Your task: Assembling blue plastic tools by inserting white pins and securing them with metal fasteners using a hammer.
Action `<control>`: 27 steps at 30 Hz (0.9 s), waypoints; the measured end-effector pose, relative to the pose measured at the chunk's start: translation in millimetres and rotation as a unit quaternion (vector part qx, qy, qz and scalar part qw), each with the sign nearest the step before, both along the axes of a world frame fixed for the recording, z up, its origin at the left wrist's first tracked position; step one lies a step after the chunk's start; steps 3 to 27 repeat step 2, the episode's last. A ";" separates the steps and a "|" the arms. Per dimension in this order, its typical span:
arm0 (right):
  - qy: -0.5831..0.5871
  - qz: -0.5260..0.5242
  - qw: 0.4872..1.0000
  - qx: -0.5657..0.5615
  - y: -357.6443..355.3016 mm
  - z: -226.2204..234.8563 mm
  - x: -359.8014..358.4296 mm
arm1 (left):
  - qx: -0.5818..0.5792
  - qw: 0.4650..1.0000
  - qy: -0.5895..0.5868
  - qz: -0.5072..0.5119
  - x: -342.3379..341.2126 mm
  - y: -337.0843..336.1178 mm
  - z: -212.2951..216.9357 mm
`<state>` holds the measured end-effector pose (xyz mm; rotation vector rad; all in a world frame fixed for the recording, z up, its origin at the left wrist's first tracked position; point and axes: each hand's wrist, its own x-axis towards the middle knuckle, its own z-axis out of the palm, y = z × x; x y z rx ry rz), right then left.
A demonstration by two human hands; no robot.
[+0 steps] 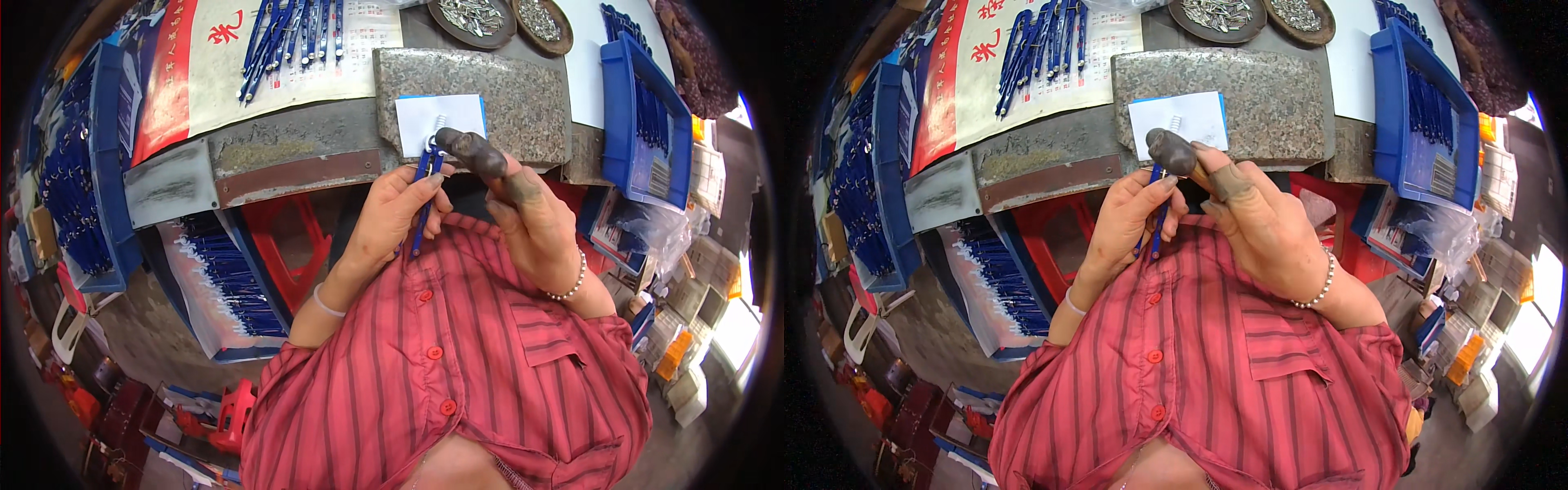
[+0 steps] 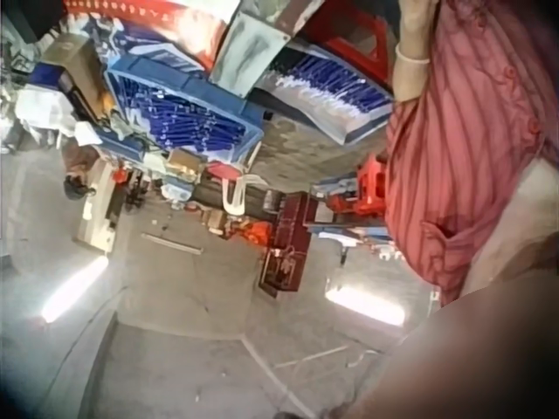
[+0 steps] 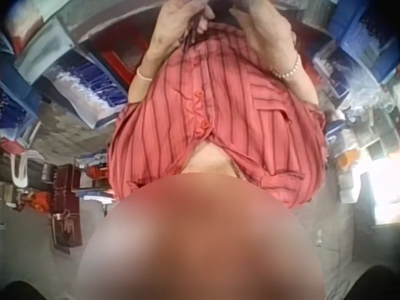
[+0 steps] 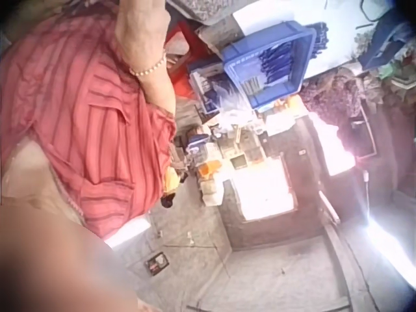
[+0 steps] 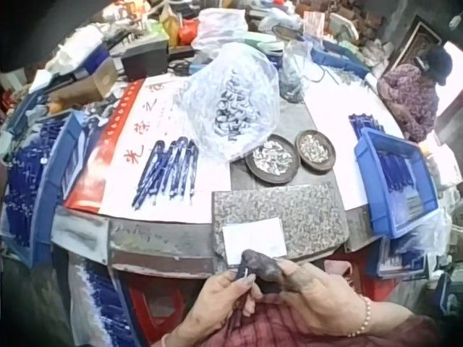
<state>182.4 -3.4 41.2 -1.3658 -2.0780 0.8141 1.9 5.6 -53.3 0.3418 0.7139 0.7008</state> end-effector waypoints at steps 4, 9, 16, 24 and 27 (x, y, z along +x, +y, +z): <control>-0.090 -0.004 0.985 -0.145 -0.2 9.4 0.5 | 0.003 1.000 0.002 -0.003 0.0 -0.1 0.1; -0.090 -0.004 0.985 -0.145 -0.2 9.4 0.5 | 0.003 1.000 0.002 -0.003 0.0 -0.1 0.1; -0.090 -0.004 0.985 -0.145 -0.2 9.4 0.5 | 0.003 1.000 0.002 -0.003 0.0 -0.1 0.1; -0.090 -0.004 0.985 -0.145 -0.2 9.4 0.5 | 0.003 1.000 0.002 -0.003 0.0 -0.1 0.1; -0.090 -0.004 0.985 -0.145 -0.2 9.4 0.5 | 0.003 1.000 0.002 -0.003 0.0 -0.1 0.1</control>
